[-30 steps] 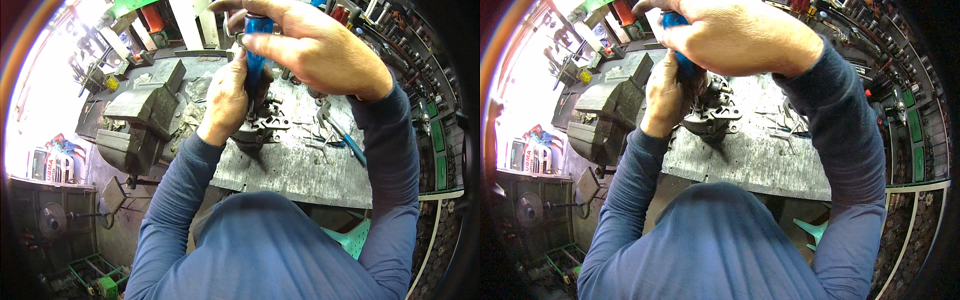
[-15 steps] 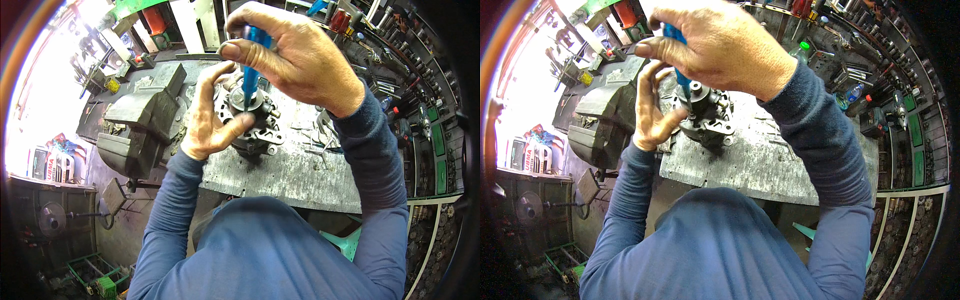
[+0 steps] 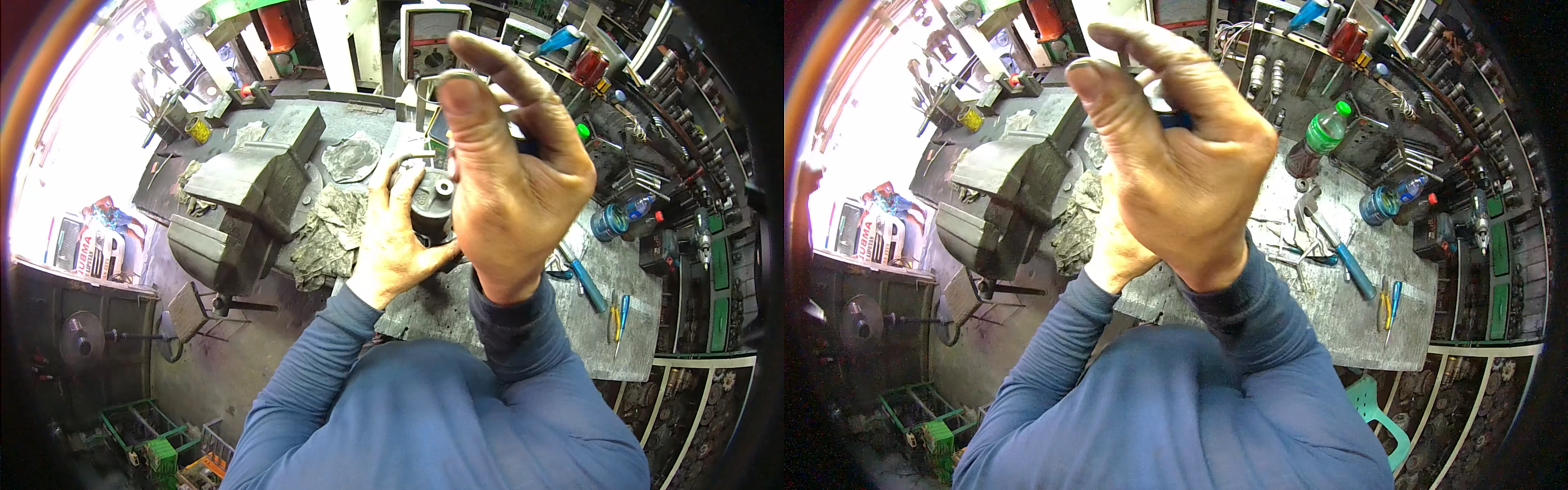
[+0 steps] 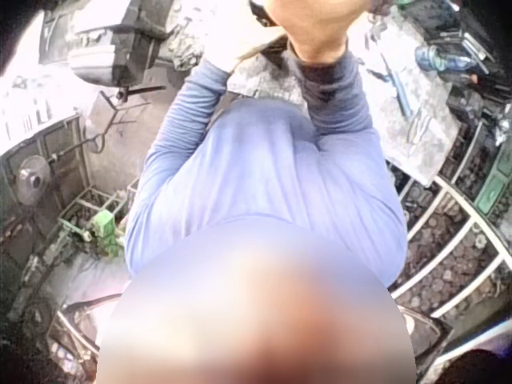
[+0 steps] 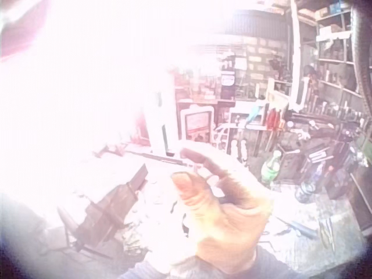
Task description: The person assembles a mechanical component on a workbench. They place a metal plate onto a cylindrical housing, insert and tighten bolts with a screwdriver, then use a cordless impact wrench to secure additional fasteners.
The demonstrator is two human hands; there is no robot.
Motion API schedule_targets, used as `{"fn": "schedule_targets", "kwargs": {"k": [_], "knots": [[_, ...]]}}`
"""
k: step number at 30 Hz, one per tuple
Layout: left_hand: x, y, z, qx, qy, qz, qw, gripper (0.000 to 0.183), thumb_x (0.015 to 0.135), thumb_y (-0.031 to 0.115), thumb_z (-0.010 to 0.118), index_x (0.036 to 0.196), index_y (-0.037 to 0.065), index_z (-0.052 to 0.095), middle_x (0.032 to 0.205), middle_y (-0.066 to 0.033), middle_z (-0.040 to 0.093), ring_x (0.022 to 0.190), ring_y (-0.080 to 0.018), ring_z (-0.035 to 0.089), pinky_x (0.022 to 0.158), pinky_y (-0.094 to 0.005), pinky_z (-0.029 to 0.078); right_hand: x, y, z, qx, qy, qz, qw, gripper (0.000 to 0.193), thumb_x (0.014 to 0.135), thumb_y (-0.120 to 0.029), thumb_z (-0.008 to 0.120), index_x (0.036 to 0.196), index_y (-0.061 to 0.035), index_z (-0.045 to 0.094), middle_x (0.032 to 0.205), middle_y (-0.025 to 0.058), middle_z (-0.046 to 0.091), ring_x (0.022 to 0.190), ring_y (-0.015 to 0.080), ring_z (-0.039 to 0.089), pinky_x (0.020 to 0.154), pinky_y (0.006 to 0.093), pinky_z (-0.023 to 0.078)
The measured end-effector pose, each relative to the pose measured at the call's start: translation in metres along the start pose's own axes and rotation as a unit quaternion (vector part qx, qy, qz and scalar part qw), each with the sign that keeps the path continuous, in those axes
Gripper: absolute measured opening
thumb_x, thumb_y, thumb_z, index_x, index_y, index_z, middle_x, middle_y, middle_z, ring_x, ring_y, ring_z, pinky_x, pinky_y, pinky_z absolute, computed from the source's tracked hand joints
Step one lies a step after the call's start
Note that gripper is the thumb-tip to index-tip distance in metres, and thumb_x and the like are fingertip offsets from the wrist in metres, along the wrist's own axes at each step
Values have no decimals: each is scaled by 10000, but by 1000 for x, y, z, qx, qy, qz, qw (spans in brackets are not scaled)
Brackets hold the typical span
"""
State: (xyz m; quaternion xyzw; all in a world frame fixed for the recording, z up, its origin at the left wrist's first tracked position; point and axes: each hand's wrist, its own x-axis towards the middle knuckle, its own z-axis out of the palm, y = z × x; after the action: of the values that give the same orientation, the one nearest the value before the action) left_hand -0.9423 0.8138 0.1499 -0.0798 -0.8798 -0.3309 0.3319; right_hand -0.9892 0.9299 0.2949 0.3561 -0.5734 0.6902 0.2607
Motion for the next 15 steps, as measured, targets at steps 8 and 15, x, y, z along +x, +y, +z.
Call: {"fn": "schedule_targets", "kwargs": {"k": [8,15], "knots": [[8,-9,-12,-94,-61,-6,994,1116,636,328,988,1546,76,393,1568,-240,352,1471,-448,373,1233,-501,339,48,41,-6,566,-427,169,685,241,979,-230,742,959,11,746,757,85,633,527,142,530,513,292,462],[0,3,-2,-49,21,-7,999,1083,653,326,966,1552,122,397,1561,-261,347,1436,-482,410,1182,-529,409,25,16,-10,163,-131,53,977,366,1019,-322,708,1029,43,736,845,82,689,757,117,616,684,257,489]]}}
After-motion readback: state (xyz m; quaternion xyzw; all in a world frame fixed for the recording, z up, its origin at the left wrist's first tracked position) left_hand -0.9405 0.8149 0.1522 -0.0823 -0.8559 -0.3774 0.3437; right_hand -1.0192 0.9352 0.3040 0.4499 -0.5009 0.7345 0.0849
